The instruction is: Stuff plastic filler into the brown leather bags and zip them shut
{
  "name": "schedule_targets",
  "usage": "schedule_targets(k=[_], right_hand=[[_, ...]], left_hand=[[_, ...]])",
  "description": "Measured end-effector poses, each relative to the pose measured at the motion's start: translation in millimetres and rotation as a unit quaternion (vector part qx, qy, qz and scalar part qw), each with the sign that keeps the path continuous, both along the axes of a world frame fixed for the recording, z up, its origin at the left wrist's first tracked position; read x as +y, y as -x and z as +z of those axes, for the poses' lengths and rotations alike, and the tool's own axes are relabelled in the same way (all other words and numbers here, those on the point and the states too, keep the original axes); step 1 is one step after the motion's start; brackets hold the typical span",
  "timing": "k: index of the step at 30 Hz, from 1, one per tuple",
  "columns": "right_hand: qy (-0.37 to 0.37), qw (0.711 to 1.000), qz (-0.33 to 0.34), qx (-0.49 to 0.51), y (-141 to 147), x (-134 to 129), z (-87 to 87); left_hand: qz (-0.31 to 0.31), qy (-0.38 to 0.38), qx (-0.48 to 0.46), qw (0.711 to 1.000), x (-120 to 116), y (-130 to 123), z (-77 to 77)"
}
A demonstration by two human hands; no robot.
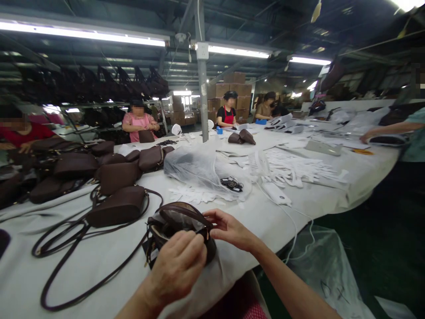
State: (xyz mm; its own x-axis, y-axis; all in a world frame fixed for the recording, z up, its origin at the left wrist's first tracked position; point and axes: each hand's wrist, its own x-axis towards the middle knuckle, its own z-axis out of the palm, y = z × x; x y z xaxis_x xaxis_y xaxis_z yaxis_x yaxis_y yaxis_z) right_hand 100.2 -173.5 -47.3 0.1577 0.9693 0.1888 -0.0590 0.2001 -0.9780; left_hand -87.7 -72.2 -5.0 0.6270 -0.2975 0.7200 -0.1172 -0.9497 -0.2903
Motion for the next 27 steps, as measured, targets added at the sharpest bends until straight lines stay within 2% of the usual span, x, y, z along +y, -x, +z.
schedule_targets(k=[2, 5, 10, 14, 16, 19, 22, 24, 27], right_hand=[[-0.022, 0.999, 0.002, -0.025, 1.8, -6.3, -9.8], [-0.036, 0.996, -0.031, -0.073, 7.2, -9.4, -19.6], [-0.066, 0.989, -0.107, -0.083, 17.7, -3.4, -32.1], [-0.091, 0.984, -0.131, -0.084, 22.9, 0.3, -37.7], [-0.098, 0.982, -0.136, -0.088, 23.9, -1.0, -36.5], [-0.102, 0.983, -0.121, -0.095, 23.7, -6.9, -33.1], [-0.078, 0.987, -0.103, -0.098, 26.1, -11.6, -33.6], [-0.057, 0.983, -0.128, -0.115, 32.0, -9.0, -35.5], [-0.06, 0.965, -0.199, -0.161, 47.9, 6.0, -36.6]], left_hand=[[0.041, 0.03, 0.014, 0.999, -18.6, -6.0, -11.8], [0.131, 0.08, 0.015, 0.988, -23.4, -18.3, -22.3], [0.158, 0.103, 0.048, 0.981, -18.1, -22.8, -25.1], [0.196, 0.081, 0.063, 0.975, -24.9, -21.6, -24.9], [0.191, 0.06, 0.071, 0.977, -25.2, -23.4, -23.5], [0.141, 0.042, 0.084, 0.986, -19.7, -25.7, -20.2], [0.098, 0.058, 0.096, 0.989, -13.2, -25.0, -18.1], [0.094, 0.082, 0.098, 0.987, -11.5, -24.5, -18.8], [0.107, 0.11, 0.085, 0.985, -11.8, -26.4, -22.7]])
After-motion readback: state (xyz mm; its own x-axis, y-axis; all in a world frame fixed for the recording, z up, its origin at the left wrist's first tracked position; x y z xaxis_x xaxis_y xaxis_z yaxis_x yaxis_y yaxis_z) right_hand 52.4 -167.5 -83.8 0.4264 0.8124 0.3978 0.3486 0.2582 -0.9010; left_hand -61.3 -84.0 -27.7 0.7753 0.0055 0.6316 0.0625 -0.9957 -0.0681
